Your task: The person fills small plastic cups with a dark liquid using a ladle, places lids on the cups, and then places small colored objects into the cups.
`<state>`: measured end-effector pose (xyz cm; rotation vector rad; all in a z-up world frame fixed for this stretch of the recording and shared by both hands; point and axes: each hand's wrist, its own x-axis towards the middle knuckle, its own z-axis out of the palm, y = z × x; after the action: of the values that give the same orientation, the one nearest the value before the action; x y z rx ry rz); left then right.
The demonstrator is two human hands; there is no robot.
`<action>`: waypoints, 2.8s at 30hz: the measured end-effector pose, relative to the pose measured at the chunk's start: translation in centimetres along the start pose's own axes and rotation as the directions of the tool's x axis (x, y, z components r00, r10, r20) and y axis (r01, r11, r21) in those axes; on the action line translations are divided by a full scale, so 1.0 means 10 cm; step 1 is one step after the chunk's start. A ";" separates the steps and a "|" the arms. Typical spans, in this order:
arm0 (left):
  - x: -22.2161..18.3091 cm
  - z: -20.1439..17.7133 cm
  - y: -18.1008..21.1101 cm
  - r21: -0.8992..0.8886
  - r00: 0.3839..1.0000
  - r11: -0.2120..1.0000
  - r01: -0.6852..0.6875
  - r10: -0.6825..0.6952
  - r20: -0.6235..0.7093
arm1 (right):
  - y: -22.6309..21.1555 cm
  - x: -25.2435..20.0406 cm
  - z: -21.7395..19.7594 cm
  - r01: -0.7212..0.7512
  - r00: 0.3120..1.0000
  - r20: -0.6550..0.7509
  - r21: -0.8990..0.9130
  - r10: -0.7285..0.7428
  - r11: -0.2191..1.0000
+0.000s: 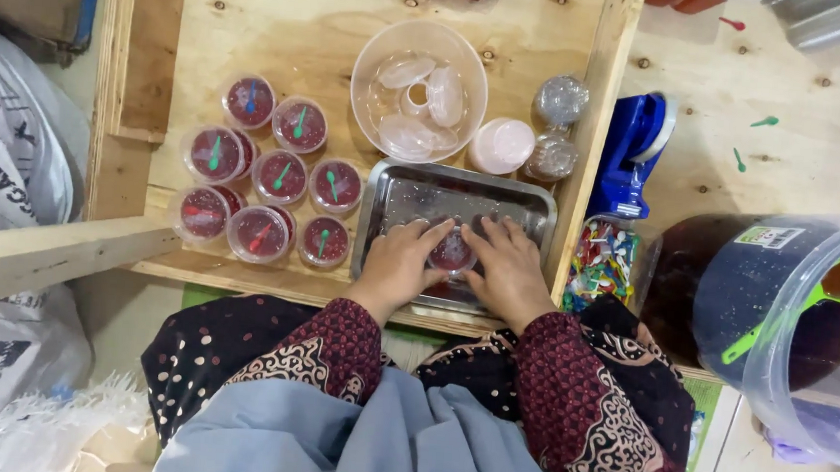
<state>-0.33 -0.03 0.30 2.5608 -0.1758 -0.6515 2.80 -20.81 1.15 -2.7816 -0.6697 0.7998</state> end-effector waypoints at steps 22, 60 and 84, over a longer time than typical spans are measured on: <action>-0.10 -0.06 0.07 -0.031 0.976 0.993 -0.112 0.104 -0.193 | 0.00 -0.05 -0.15 -0.020 0.997 -0.081 0.016 0.021 1.000; 0.08 0.18 -0.10 -0.392 0.996 0.916 -0.086 0.087 -0.014 | 0.14 0.20 0.35 -0.130 0.956 -0.120 0.640 0.266 0.757; 0.02 0.01 0.04 -0.371 0.992 0.928 0.036 0.011 0.123 | 0.22 0.39 0.65 -0.418 0.846 0.235 0.851 0.479 0.320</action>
<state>-0.16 -0.45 0.35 2.1601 -0.0676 -0.7681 3.02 -20.66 -6.70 -1.9108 0.5262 0.8014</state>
